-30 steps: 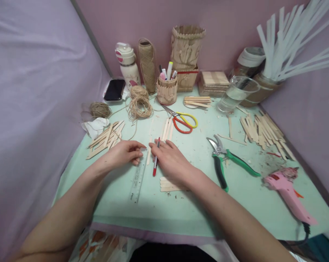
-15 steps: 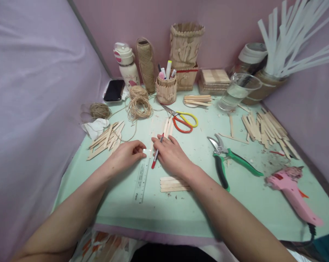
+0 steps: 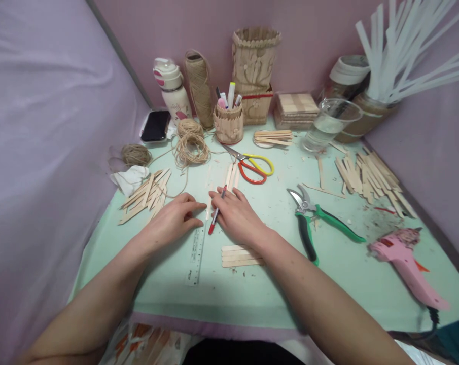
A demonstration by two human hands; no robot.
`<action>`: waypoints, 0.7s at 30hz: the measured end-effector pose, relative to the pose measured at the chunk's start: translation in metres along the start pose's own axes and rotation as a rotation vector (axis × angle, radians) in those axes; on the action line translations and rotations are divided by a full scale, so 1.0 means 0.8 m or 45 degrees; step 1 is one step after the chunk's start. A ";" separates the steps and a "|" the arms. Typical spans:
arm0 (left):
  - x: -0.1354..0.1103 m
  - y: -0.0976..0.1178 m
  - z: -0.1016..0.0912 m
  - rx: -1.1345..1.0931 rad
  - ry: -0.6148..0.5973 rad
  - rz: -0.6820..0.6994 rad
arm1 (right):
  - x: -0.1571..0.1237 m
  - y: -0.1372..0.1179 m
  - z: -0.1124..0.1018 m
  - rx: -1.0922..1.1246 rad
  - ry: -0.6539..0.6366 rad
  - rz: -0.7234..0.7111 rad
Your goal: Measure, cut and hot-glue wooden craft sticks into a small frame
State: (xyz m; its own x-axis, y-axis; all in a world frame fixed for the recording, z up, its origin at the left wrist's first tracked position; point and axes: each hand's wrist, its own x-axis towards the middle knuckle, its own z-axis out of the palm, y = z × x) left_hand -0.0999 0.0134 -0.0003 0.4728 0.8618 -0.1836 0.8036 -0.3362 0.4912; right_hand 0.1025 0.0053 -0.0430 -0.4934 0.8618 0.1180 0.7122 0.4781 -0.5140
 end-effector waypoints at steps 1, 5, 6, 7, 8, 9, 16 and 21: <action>-0.001 0.000 0.000 0.013 -0.021 0.018 | 0.000 0.001 0.000 0.004 0.005 -0.004; -0.002 0.002 0.000 0.052 -0.058 0.050 | -0.001 0.002 0.001 0.010 0.011 -0.012; -0.002 0.004 0.001 0.057 -0.059 0.058 | -0.001 0.002 0.001 0.007 0.008 -0.010; -0.003 0.005 0.002 0.064 -0.059 0.065 | -0.001 0.002 0.001 0.003 0.004 -0.008; -0.003 0.007 0.003 0.073 -0.060 0.071 | -0.001 0.001 0.001 -0.003 0.001 -0.006; -0.003 0.008 0.004 0.085 -0.061 0.077 | -0.001 0.001 0.001 -0.009 -0.003 -0.004; -0.004 0.016 0.008 0.128 -0.081 0.071 | 0.000 0.000 0.001 -0.022 -0.013 0.006; -0.002 0.020 0.007 0.191 -0.108 0.031 | 0.000 -0.001 0.000 -0.021 -0.019 0.009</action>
State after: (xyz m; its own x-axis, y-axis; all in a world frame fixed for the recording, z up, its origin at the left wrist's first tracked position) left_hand -0.0859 0.0046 0.0029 0.5164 0.8199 -0.2473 0.8335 -0.4149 0.3650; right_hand 0.1019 0.0053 -0.0425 -0.4954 0.8627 0.1015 0.7241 0.4746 -0.5004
